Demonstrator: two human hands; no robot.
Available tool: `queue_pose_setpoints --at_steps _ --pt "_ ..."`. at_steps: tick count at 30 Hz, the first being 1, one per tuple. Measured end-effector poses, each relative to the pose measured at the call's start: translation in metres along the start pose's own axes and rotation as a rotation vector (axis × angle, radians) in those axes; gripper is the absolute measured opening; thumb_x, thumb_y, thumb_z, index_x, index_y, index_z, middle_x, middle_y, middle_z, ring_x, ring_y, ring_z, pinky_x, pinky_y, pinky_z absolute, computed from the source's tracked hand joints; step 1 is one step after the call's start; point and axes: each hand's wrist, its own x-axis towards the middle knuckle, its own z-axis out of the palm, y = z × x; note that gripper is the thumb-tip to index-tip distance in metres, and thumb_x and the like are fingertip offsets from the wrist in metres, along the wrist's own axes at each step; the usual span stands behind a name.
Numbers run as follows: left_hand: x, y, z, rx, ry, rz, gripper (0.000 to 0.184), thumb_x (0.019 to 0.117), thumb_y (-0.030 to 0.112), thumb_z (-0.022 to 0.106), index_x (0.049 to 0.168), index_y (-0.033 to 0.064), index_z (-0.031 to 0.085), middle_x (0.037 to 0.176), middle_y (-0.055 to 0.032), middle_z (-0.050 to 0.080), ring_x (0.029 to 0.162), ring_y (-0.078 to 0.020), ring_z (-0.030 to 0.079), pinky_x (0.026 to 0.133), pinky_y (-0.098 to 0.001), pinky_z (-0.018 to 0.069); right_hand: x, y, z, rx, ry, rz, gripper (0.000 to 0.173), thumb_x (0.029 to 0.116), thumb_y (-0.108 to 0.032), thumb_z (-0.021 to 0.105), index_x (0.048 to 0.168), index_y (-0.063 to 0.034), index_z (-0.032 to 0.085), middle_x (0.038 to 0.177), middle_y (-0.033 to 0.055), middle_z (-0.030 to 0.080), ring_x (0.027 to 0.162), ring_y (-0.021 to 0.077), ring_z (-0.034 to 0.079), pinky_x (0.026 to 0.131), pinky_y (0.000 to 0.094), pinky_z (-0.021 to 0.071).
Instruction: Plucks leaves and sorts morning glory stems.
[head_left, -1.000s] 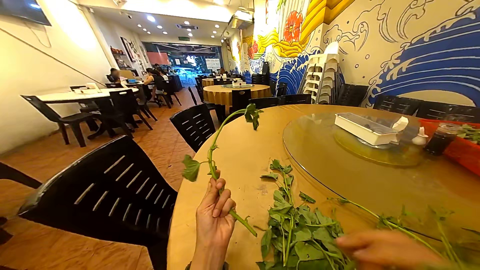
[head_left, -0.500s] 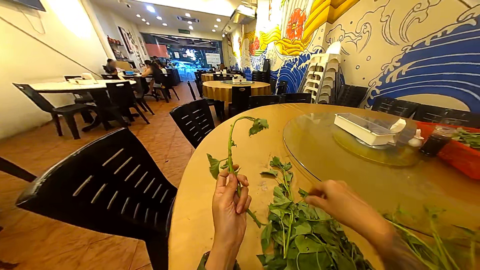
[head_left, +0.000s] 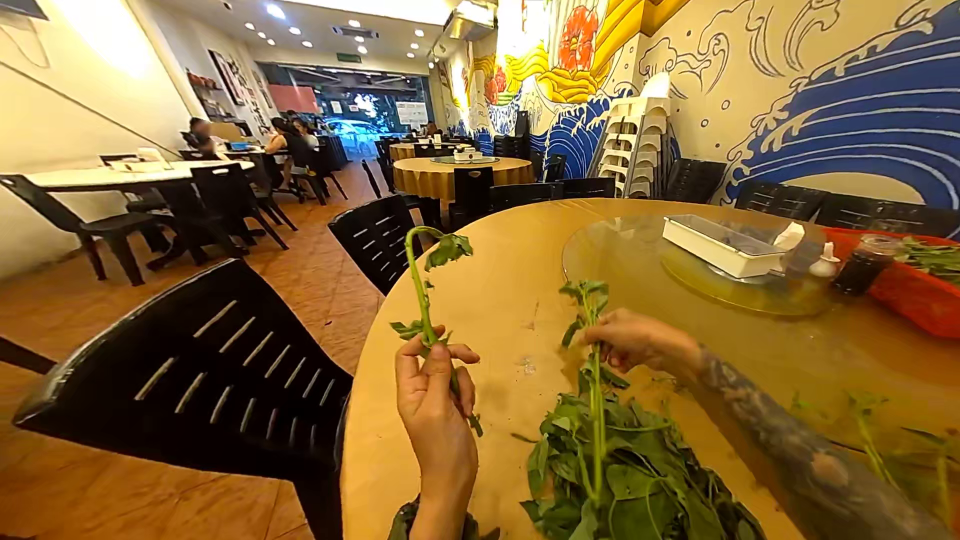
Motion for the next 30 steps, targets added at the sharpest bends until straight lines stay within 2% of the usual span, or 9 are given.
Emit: queue_pose_setpoints --at_steps 8,11,13,15,16,18,21,25,30 --pt "0.009 0.005 -0.012 0.116 0.181 0.199 0.020 0.1091 0.008 0.032 0.127 0.0084 0.043 0.084 0.0044 0.064 0.043 0.0018 0.044 0.040 -0.0108 0.0375 -0.037 -0.062 -0.020 -0.004 0.093 -0.242 0.033 0.1085 -0.022 0.048 0.079 -0.0087 0.055 0.051 -0.0036 0.044 0.038 0.0033 0.038 0.038 0.0182 0.0352" --pt "0.007 0.006 -0.011 0.149 0.180 0.258 0.020 0.1089 0.007 0.032 0.126 0.0079 0.042 0.083 0.0059 0.064 0.044 0.0024 0.044 0.041 -0.0107 0.0378 -0.032 -0.076 -0.005 0.219 0.107 -0.325 0.020 0.1075 -0.019 0.050 0.095 -0.0051 0.058 0.061 -0.0006 0.051 0.042 0.0043 0.045 0.042 0.0186 0.0436" --pt "0.006 0.006 -0.011 0.161 0.176 0.293 0.021 0.1088 0.007 0.031 0.127 0.0069 0.041 0.083 0.0064 0.064 0.044 0.0028 0.044 0.040 -0.0105 0.0378 -0.023 -0.080 0.007 0.354 0.065 -0.375 0.022 0.1074 -0.022 0.052 0.110 -0.0014 0.059 0.072 0.0045 0.061 0.051 0.0094 0.060 0.050 0.0233 0.0543" --pt "0.006 0.006 -0.011 0.173 0.163 0.335 0.022 0.1087 0.007 0.031 0.128 0.0053 0.041 0.081 0.0064 0.063 0.044 0.0027 0.045 0.040 -0.0105 0.0378 -0.014 -0.077 0.013 0.320 -0.045 -0.402 0.045 0.1066 -0.035 0.054 0.133 0.0011 0.054 0.104 0.0146 0.070 0.081 0.0194 0.073 0.072 0.0326 0.0615" --pt "0.005 0.006 -0.011 0.178 0.153 0.356 0.021 0.1085 0.006 0.031 0.128 0.0045 0.040 0.080 0.0063 0.062 0.045 0.0027 0.045 0.040 -0.0105 0.0379 -0.011 -0.072 0.014 0.246 -0.071 -0.414 0.054 0.1058 -0.040 0.055 0.140 0.0017 0.050 0.120 0.0186 0.066 0.096 0.0239 0.071 0.083 0.0373 0.0594" --pt "0.004 0.006 -0.010 0.187 0.124 0.377 0.022 0.1078 0.005 0.031 0.128 0.0029 0.039 0.080 0.0063 0.062 0.046 0.0029 0.046 0.041 -0.0103 0.0382 -0.013 -0.057 0.015 0.062 -0.022 -0.479 0.058 0.1051 -0.041 0.056 0.142 0.0025 0.052 0.133 0.0231 0.061 0.115 0.0323 0.064 0.096 0.0489 0.0525" --pt "0.000 0.005 -0.003 0.179 0.072 0.366 0.019 0.1078 0.006 0.031 0.125 0.0048 0.040 0.082 0.0076 0.063 0.046 0.0036 0.046 0.041 -0.0095 0.0389 -0.050 -0.026 0.009 -0.027 0.092 -0.559 0.051 0.1065 -0.039 0.053 0.142 -0.0033 0.057 0.133 0.0194 0.063 0.115 0.0319 0.064 0.096 0.0505 0.0505" --pt "-0.020 0.004 0.016 0.120 -0.063 0.234 0.020 0.1087 0.009 0.032 0.127 0.0069 0.041 0.083 0.0077 0.065 0.045 0.0046 0.046 0.042 -0.0089 0.0393 -0.078 0.035 -0.008 -0.006 0.161 -0.564 0.034 0.1063 -0.034 0.055 0.128 -0.0111 0.068 0.115 0.0039 0.070 0.098 0.0149 0.068 0.085 0.0355 0.0564" --pt "-0.046 -0.005 0.031 0.011 -0.344 0.010 0.021 0.1092 0.011 0.033 0.127 0.0040 0.043 0.081 0.0032 0.068 0.046 0.0059 0.044 0.041 -0.0081 0.0355 -0.066 0.106 -0.016 -0.157 0.018 -0.267 0.045 0.1091 -0.037 0.046 0.136 -0.0048 0.063 0.125 0.0149 0.067 0.114 0.0233 0.063 0.101 0.0445 0.0480"
